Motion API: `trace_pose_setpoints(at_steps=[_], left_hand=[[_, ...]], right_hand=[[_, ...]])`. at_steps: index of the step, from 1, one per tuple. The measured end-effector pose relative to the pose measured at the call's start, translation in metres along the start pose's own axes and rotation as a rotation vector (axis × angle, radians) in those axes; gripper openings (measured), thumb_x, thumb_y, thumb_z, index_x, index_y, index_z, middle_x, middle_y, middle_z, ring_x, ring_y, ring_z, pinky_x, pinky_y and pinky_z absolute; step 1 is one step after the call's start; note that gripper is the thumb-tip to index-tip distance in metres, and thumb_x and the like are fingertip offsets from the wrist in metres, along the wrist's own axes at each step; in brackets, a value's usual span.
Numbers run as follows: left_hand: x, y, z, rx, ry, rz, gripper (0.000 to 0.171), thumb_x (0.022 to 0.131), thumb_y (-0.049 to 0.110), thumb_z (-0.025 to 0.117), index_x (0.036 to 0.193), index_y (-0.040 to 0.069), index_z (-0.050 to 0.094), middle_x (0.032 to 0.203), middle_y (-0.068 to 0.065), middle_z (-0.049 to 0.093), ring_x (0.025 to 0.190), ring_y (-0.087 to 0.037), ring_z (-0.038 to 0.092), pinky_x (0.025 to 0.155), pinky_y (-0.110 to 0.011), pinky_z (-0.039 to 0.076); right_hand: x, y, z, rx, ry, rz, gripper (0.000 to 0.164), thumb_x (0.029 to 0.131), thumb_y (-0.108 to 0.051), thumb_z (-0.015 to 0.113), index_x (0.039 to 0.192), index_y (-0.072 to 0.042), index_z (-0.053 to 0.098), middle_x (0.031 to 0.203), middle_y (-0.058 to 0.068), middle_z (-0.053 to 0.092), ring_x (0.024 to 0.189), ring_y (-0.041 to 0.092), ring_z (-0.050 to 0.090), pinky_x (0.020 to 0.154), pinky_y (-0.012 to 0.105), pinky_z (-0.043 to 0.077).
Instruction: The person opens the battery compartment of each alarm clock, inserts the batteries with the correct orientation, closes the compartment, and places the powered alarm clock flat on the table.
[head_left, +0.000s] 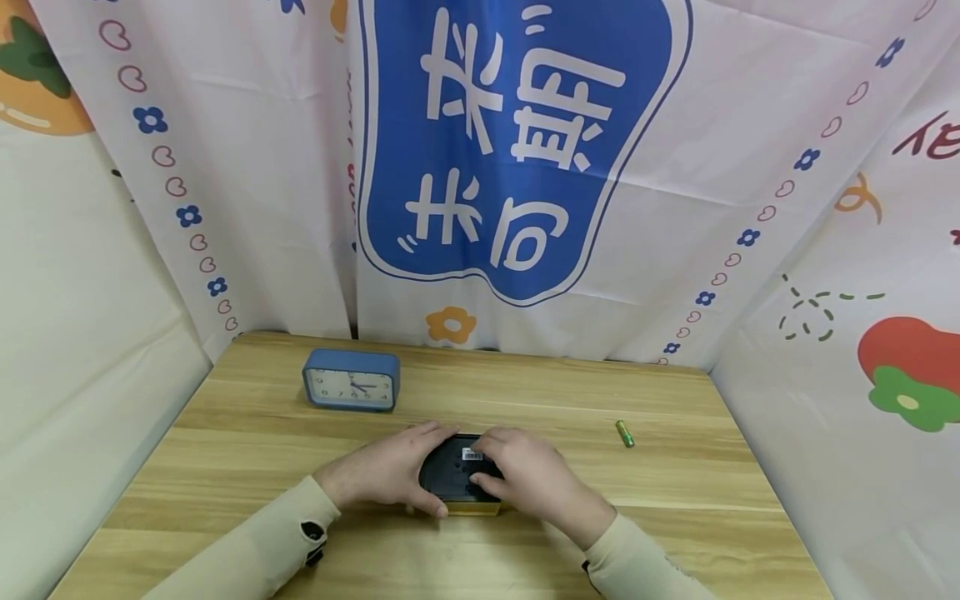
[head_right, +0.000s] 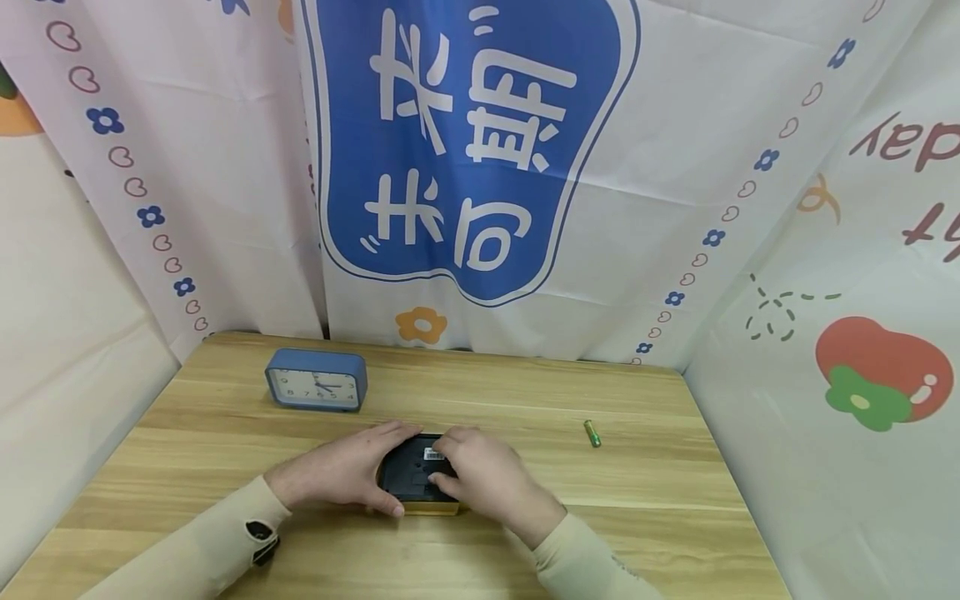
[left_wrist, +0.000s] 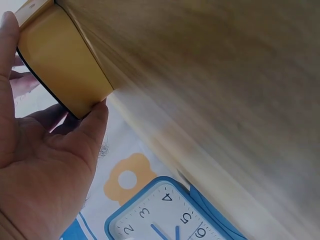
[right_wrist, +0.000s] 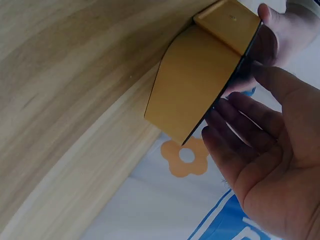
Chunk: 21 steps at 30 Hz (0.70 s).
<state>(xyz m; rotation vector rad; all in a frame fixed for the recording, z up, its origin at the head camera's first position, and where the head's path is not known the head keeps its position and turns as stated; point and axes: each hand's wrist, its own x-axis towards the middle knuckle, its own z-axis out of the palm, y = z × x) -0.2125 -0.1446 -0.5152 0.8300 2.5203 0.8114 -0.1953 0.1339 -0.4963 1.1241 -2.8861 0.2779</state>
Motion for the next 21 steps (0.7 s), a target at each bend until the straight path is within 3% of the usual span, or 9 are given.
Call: trace_pose_setpoints(at_steps=[5, 11, 16, 21], left_hand=[[0.000, -0.003, -0.001, -0.023, -0.013, 0.001, 0.124, 0.089, 0.058, 0.103, 0.182, 0.007, 0.039, 0.185, -0.020, 0.046, 0.168, -0.043, 0.052, 0.134, -0.066, 0.050], [-0.001, -0.007, -0.003, -0.035, -0.031, 0.014, 0.125, 0.089, 0.054, 0.104, 0.184, 0.007, 0.036, 0.187, -0.022, 0.043, 0.171, -0.046, 0.048, 0.136, -0.068, 0.048], [-0.001, -0.010, -0.006, -0.027, -0.036, 0.056, 0.123, 0.090, 0.049, 0.104, 0.183, 0.005, 0.037, 0.185, -0.020, 0.047, 0.168, -0.043, 0.052, 0.136, -0.066, 0.049], [0.000, -0.011, -0.008, -0.031, -0.045, 0.046, 0.121, 0.090, 0.048, 0.105, 0.183, 0.007, 0.039, 0.184, -0.017, 0.049, 0.166, -0.038, 0.055, 0.135, -0.063, 0.050]], right_hand=[[0.001, -0.004, 0.005, -0.091, -0.009, -0.021, 0.048, 0.105, -0.043, 0.092, 0.139, -0.011, 0.083, 0.136, 0.003, 0.084, 0.124, 0.020, 0.082, 0.100, 0.036, 0.073], [0.002, -0.005, 0.008, -0.125, -0.009, -0.023, 0.044, 0.105, -0.042, 0.092, 0.137, -0.013, 0.084, 0.132, 0.002, 0.084, 0.120, 0.018, 0.082, 0.096, 0.034, 0.073], [0.004, -0.007, 0.006, -0.146, -0.009, -0.033, 0.043, 0.105, -0.043, 0.092, 0.135, -0.013, 0.085, 0.129, 0.001, 0.085, 0.117, 0.018, 0.083, 0.095, 0.033, 0.073], [0.006, -0.011, 0.004, -0.214, -0.029, -0.046, 0.038, 0.104, -0.045, 0.092, 0.126, -0.015, 0.088, 0.122, -0.001, 0.087, 0.110, 0.017, 0.084, 0.088, 0.032, 0.073]])
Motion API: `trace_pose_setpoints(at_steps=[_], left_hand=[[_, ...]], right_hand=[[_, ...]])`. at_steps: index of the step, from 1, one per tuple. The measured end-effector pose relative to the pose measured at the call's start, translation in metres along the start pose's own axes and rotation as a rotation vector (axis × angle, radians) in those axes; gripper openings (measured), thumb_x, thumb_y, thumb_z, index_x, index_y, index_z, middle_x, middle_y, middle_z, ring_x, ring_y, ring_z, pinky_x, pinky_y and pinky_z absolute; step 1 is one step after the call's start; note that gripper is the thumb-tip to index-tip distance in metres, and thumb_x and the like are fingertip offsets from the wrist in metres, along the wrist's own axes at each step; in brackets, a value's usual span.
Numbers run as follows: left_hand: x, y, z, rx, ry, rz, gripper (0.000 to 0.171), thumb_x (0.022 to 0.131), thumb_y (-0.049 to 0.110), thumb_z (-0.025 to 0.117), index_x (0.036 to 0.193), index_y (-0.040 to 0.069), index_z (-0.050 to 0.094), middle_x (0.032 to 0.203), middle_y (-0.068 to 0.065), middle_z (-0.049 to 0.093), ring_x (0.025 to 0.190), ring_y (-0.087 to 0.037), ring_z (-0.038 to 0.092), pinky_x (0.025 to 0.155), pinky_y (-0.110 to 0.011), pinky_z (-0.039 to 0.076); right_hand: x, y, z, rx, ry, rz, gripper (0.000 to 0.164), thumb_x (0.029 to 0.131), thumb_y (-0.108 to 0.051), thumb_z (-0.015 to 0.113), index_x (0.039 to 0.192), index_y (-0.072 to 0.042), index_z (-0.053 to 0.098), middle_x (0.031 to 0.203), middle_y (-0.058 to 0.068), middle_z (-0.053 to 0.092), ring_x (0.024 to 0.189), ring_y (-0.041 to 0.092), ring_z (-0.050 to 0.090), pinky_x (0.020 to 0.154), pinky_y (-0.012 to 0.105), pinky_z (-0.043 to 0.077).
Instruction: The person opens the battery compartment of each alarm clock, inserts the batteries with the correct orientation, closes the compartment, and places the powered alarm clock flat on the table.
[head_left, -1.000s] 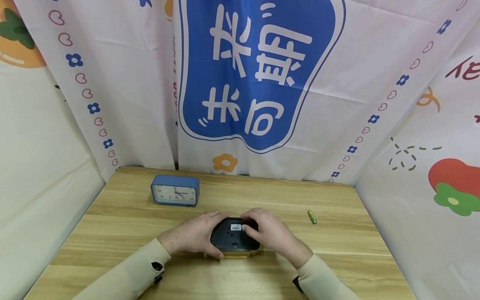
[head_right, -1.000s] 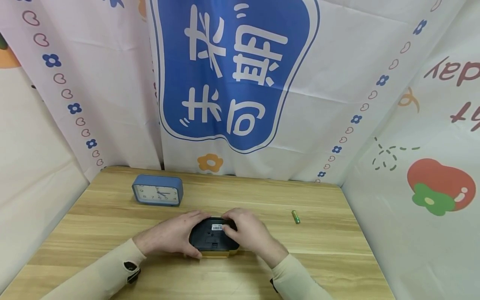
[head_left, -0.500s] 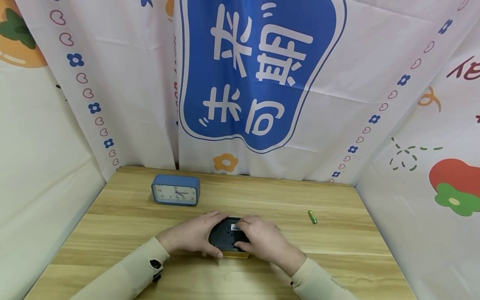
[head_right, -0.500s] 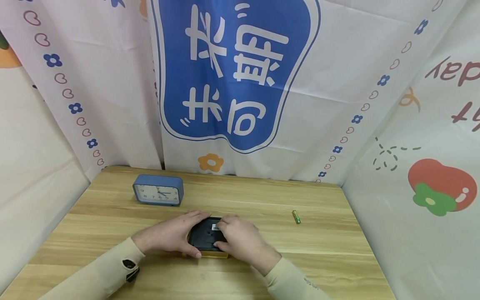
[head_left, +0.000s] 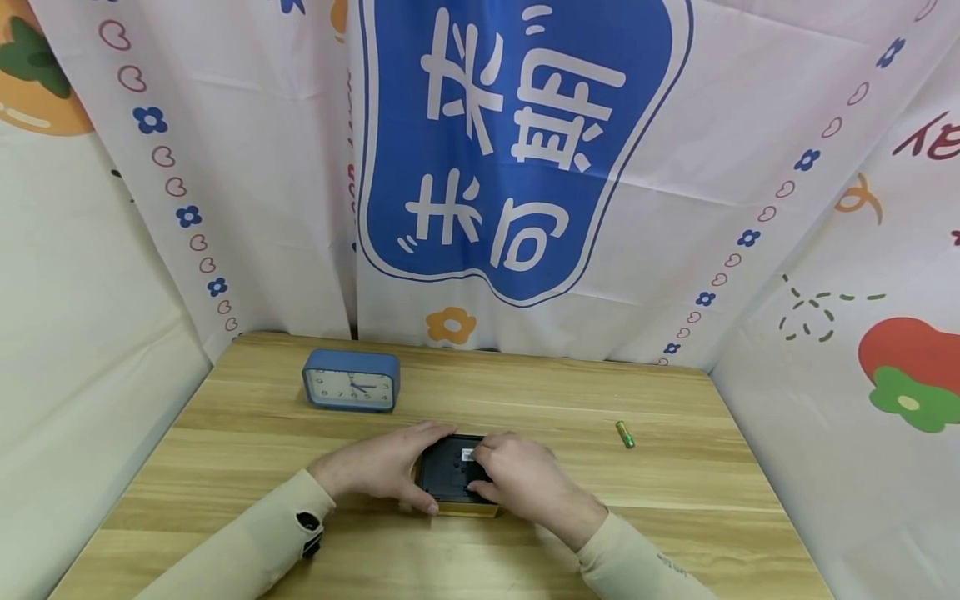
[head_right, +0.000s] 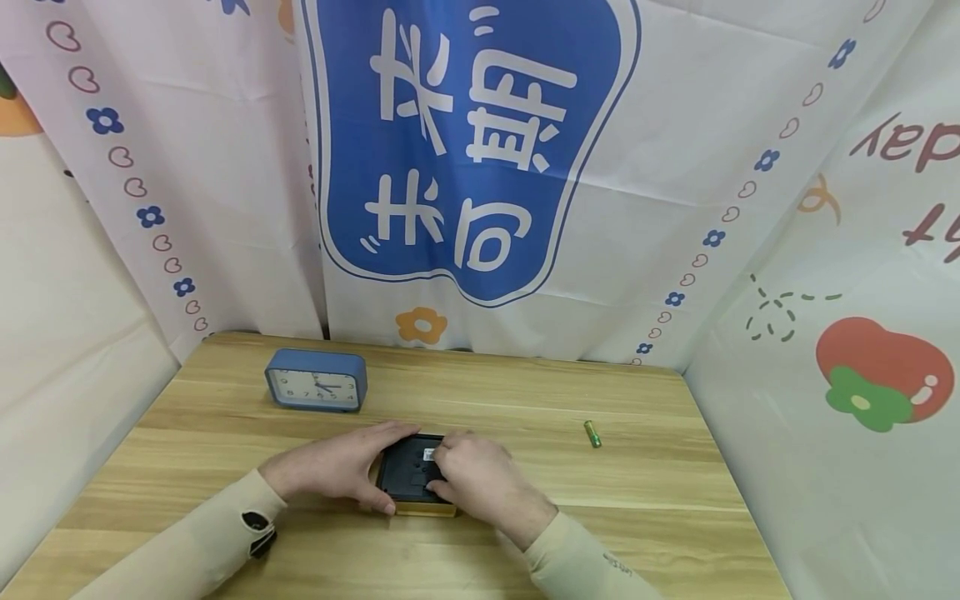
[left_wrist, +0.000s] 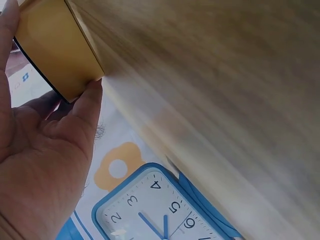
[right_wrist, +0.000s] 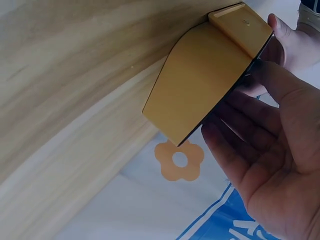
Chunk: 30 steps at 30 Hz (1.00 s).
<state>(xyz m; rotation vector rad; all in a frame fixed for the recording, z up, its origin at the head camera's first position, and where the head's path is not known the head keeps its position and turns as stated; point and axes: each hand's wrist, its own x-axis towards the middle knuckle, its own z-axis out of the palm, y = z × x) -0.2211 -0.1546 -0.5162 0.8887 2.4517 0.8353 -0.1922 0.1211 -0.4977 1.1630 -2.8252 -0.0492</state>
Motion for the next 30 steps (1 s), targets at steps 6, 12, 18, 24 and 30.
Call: trace_pose_setpoints(at_steps=[6, 12, 18, 24, 30], left_hand=[[0.000, 0.000, 0.000, 0.001, -0.001, -0.014, 0.121, 0.088, 0.047, 0.106, 0.182, 0.009, 0.041, 0.182, -0.016, 0.052, 0.163, -0.036, 0.058, 0.133, -0.062, 0.052], [0.000, 0.001, 0.001, 0.008, 0.009, -0.013, 0.119, 0.088, 0.046, 0.106, 0.181, 0.008, 0.043, 0.181, -0.017, 0.053, 0.164, -0.037, 0.057, 0.135, -0.063, 0.050], [0.001, 0.002, 0.001, -0.006, 0.016, -0.007, 0.117, 0.088, 0.043, 0.107, 0.180, 0.009, 0.044, 0.180, -0.018, 0.055, 0.165, -0.041, 0.056, 0.135, -0.066, 0.049], [0.001, 0.002, 0.001, 0.001, 0.020, -0.005, 0.118, 0.087, 0.043, 0.107, 0.180, 0.008, 0.044, 0.178, -0.016, 0.057, 0.160, -0.035, 0.061, 0.132, -0.062, 0.053], [0.000, 0.001, 0.001, 0.013, 0.026, 0.001, 0.117, 0.086, 0.043, 0.108, 0.179, 0.007, 0.045, 0.176, -0.015, 0.059, 0.157, -0.034, 0.063, 0.131, -0.060, 0.054]], right_hand=[[-0.001, -0.008, -0.001, -0.118, 0.018, -0.046, 0.033, 0.105, -0.048, 0.090, 0.114, -0.016, 0.090, 0.111, -0.002, 0.088, 0.094, 0.013, 0.086, 0.075, 0.028, 0.072], [-0.004, -0.015, 0.003, -0.229, 0.038, -0.072, 0.029, 0.108, -0.046, 0.087, 0.109, -0.017, 0.090, 0.105, -0.004, 0.088, 0.087, 0.008, 0.083, 0.066, 0.025, 0.069], [-0.006, -0.024, 0.003, -0.407, 0.016, -0.136, 0.017, 0.109, -0.028, 0.085, 0.119, -0.015, 0.092, 0.112, 0.000, 0.090, 0.094, 0.010, 0.085, 0.068, 0.025, 0.070], [-0.006, -0.028, 0.005, -0.477, 0.040, -0.142, 0.018, 0.108, -0.026, 0.086, 0.120, -0.014, 0.092, 0.111, 0.002, 0.091, 0.097, 0.011, 0.086, 0.068, 0.023, 0.070], [-0.007, -0.027, 0.003, -0.484, 0.061, -0.157, 0.015, 0.107, -0.027, 0.088, 0.115, -0.015, 0.091, 0.106, 0.002, 0.090, 0.094, 0.010, 0.085, 0.064, 0.023, 0.069]])
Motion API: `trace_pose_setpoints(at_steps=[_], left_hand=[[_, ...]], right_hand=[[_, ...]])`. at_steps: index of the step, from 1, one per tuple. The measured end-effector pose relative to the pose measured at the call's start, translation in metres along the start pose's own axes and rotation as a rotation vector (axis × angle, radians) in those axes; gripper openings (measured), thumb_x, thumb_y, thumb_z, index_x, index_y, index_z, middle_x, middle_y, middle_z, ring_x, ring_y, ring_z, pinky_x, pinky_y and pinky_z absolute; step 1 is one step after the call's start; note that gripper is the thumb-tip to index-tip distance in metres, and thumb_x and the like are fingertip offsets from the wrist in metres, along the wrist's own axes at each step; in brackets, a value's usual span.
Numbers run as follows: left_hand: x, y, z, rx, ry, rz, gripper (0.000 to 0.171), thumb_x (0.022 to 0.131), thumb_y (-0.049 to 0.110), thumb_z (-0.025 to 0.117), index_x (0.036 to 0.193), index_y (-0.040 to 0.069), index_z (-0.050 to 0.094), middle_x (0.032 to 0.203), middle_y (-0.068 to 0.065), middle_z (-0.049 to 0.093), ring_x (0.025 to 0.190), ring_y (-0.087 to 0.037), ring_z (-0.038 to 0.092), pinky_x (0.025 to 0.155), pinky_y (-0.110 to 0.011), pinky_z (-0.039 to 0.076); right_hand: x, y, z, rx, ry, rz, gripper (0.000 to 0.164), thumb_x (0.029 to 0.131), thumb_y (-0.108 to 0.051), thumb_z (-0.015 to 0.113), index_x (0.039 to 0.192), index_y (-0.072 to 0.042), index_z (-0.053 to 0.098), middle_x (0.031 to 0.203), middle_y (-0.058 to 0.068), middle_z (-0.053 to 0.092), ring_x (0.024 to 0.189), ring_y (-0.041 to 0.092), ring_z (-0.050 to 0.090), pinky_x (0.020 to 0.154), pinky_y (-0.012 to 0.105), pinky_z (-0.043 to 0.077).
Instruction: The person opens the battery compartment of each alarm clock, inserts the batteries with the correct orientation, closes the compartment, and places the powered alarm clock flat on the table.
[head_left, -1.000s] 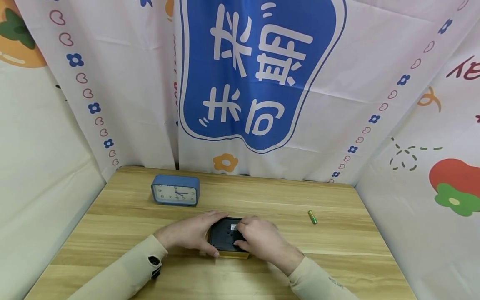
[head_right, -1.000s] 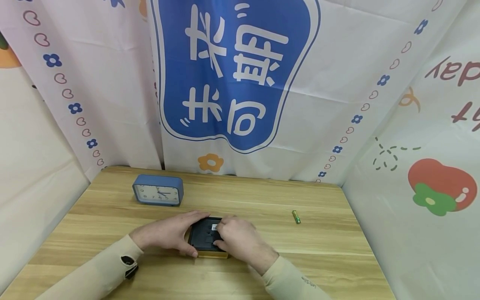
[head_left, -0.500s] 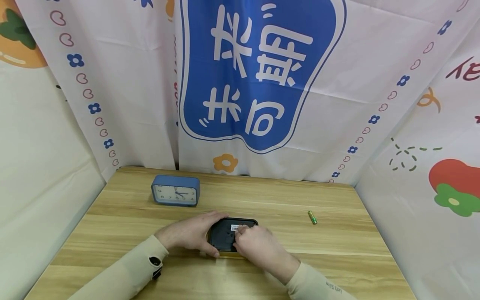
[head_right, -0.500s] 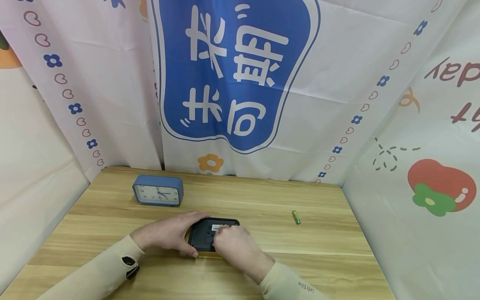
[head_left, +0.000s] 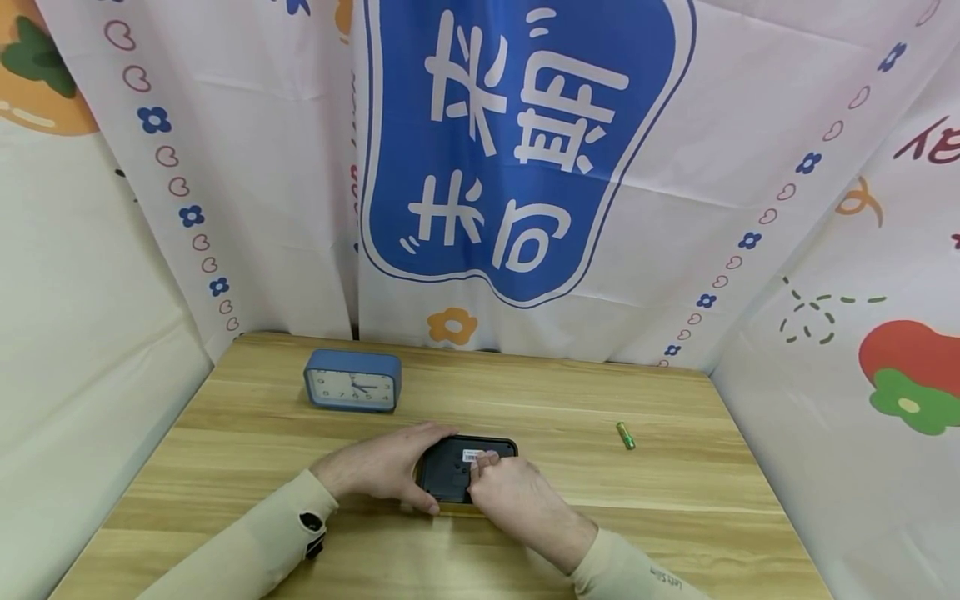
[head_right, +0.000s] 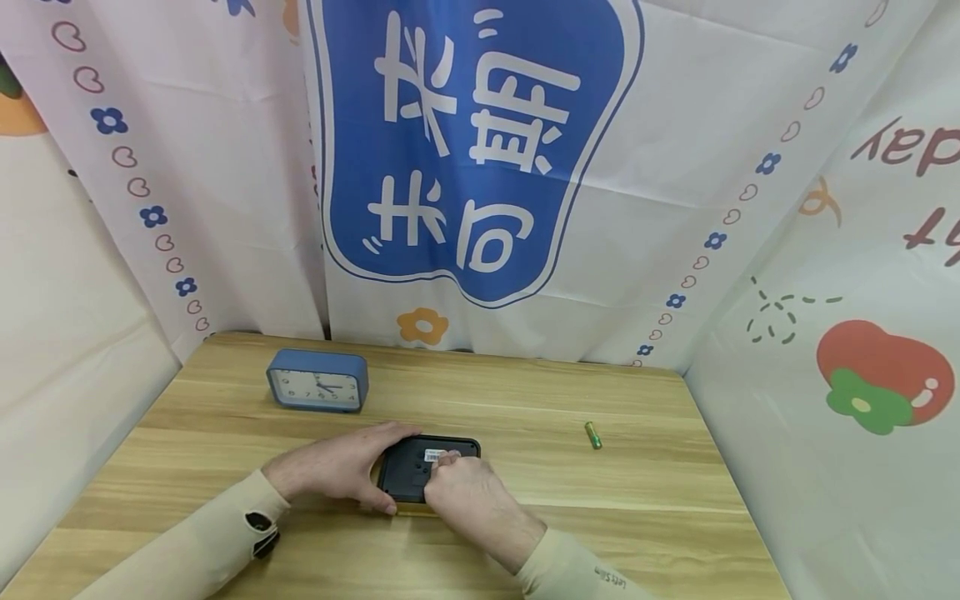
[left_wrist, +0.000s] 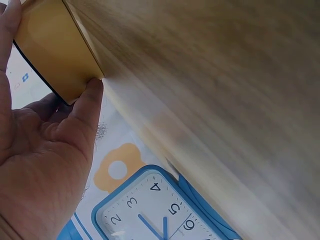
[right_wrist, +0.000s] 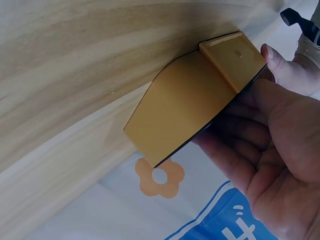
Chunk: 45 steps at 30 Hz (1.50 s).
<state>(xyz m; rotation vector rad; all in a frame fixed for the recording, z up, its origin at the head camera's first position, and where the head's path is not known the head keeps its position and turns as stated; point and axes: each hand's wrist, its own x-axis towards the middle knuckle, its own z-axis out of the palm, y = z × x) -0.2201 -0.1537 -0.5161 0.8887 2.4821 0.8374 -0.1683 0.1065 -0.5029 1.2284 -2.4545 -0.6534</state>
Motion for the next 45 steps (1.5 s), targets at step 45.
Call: trace_pose_setpoints(at_steps=[45], left_hand=[[0.000, -0.001, -0.001, 0.003, -0.005, 0.004, 0.118, 0.086, 0.047, 0.107, 0.180, 0.010, 0.044, 0.179, -0.014, 0.056, 0.156, -0.031, 0.063, 0.128, -0.057, 0.056]], right_hand=[[-0.004, 0.020, 0.003, 0.108, 0.140, -0.034, 0.017, 0.102, -0.026, 0.093, 0.108, -0.017, 0.080, 0.098, -0.003, 0.089, 0.082, 0.008, 0.084, 0.060, 0.026, 0.067]])
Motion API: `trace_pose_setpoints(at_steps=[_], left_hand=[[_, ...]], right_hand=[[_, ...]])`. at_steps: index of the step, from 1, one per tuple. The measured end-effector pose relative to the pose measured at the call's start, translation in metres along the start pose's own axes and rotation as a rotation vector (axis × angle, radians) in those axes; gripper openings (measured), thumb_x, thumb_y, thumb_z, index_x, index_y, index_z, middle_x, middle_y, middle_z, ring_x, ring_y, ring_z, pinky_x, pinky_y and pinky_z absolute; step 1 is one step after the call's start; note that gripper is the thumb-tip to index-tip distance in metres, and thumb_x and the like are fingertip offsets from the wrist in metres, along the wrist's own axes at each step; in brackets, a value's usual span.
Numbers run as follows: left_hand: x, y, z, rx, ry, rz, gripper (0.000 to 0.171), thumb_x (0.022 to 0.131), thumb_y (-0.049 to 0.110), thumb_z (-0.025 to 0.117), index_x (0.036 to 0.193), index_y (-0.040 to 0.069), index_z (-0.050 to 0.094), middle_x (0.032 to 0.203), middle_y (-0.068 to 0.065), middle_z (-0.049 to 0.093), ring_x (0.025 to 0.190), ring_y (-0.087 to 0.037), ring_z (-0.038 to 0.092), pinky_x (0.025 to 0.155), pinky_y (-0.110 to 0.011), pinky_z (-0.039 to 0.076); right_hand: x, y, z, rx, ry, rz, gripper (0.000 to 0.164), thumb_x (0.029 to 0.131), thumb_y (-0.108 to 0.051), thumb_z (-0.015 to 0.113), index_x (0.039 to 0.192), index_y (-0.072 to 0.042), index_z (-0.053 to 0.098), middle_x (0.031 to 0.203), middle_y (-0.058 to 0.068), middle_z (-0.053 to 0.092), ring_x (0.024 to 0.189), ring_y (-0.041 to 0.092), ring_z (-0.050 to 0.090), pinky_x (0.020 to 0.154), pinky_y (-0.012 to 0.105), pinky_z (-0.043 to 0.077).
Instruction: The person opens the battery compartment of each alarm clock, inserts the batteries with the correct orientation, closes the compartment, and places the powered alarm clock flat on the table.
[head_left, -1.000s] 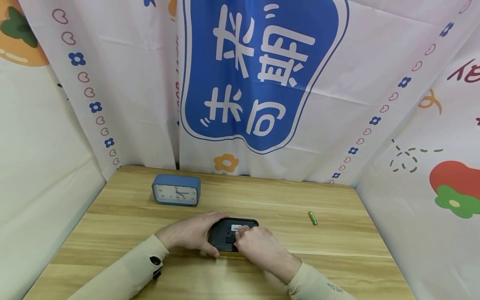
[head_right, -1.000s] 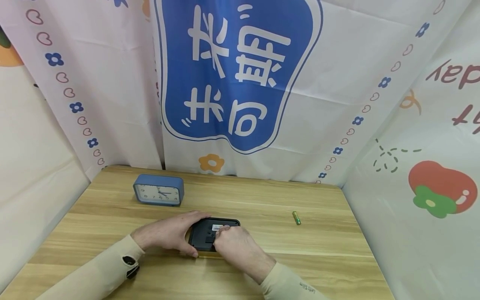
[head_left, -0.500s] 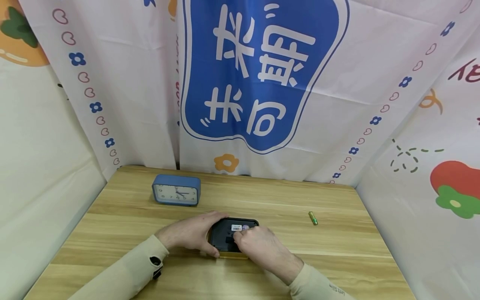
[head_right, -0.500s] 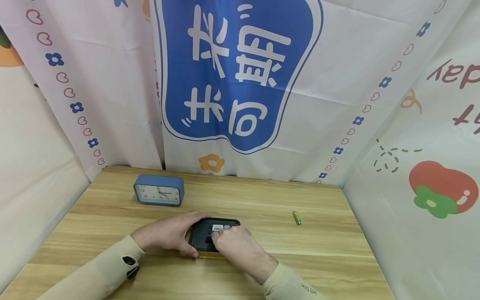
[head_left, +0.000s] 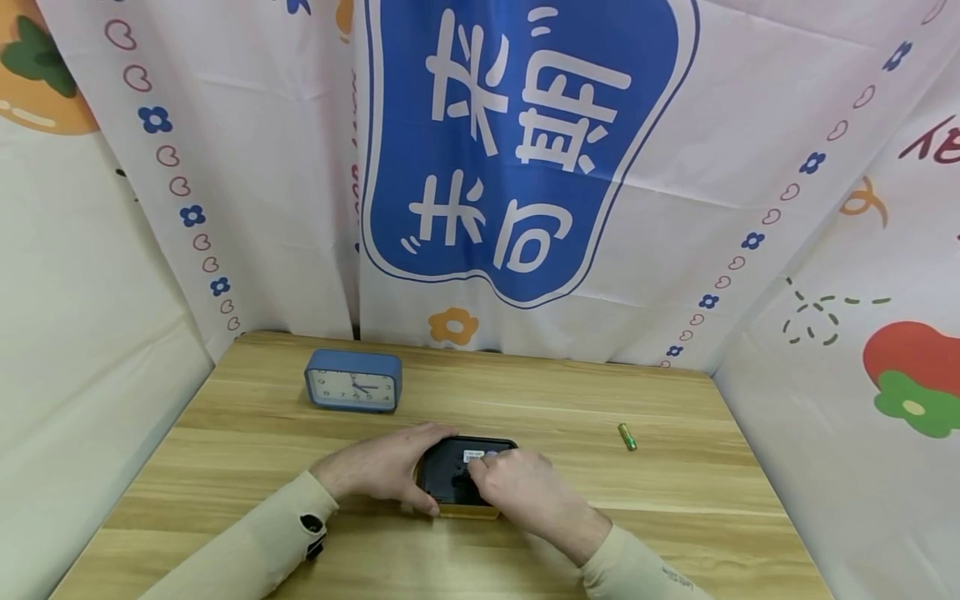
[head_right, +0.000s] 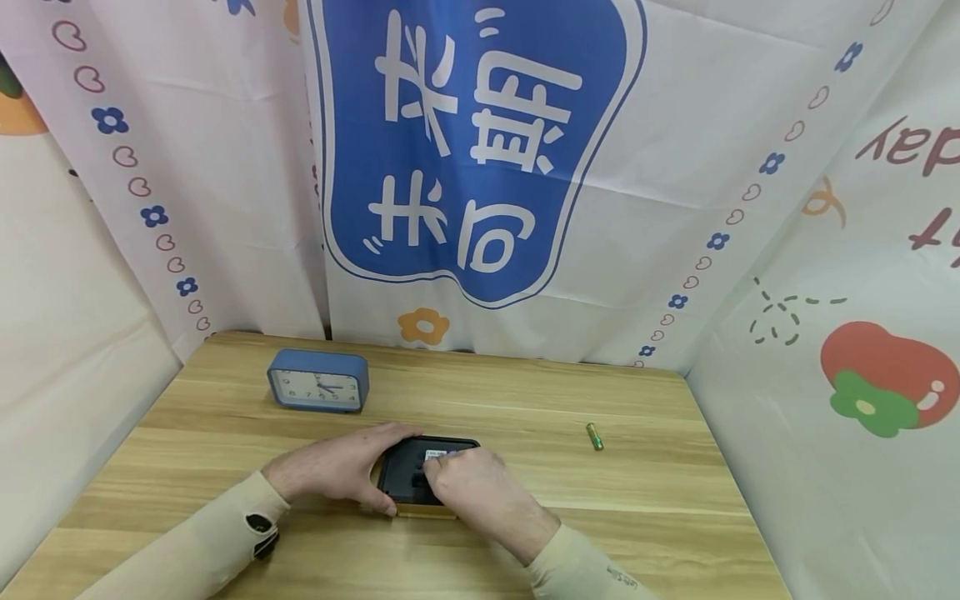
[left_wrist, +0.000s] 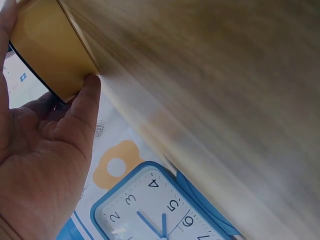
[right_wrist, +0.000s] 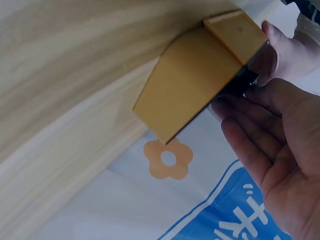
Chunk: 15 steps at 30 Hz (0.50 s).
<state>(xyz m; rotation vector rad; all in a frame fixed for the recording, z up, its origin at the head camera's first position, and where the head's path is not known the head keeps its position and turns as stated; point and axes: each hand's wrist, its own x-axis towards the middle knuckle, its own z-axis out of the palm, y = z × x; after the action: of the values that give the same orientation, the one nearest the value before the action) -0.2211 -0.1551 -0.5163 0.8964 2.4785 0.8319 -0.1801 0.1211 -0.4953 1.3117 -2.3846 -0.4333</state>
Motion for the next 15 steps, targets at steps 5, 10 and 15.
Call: trace_pose_setpoints(at_steps=[5, 10, 15], left_hand=[[0.001, 0.000, 0.001, -0.009, -0.004, -0.006, 0.119, 0.086, 0.047, 0.107, 0.180, 0.010, 0.044, 0.179, -0.013, 0.056, 0.155, -0.030, 0.063, 0.128, -0.057, 0.055], [0.001, -0.001, 0.001, -0.010, -0.001, -0.004, 0.119, 0.086, 0.046, 0.108, 0.180, 0.011, 0.044, 0.176, -0.011, 0.059, 0.149, -0.026, 0.064, 0.125, -0.053, 0.056], [0.001, 0.001, 0.002, -0.014, 0.004, -0.005, 0.120, 0.085, 0.045, 0.108, 0.180, 0.010, 0.044, 0.173, -0.010, 0.062, 0.146, -0.024, 0.065, 0.125, -0.052, 0.057]], right_hand=[[-0.002, 0.010, 0.000, 0.012, 0.070, 0.047, 0.020, 0.099, -0.019, 0.093, 0.096, -0.017, 0.073, 0.086, -0.007, 0.083, 0.068, 0.009, 0.077, 0.051, 0.026, 0.062], [-0.004, 0.024, 0.002, 0.005, 0.122, 0.083, 0.021, 0.097, -0.015, 0.094, 0.093, -0.016, 0.073, 0.080, -0.008, 0.080, 0.064, 0.007, 0.072, 0.051, 0.023, 0.059], [-0.009, 0.041, 0.005, 0.076, 0.122, 0.143, 0.024, 0.099, -0.012, 0.092, 0.090, -0.015, 0.070, 0.073, -0.009, 0.073, 0.059, 0.003, 0.061, 0.047, 0.019, 0.052]])
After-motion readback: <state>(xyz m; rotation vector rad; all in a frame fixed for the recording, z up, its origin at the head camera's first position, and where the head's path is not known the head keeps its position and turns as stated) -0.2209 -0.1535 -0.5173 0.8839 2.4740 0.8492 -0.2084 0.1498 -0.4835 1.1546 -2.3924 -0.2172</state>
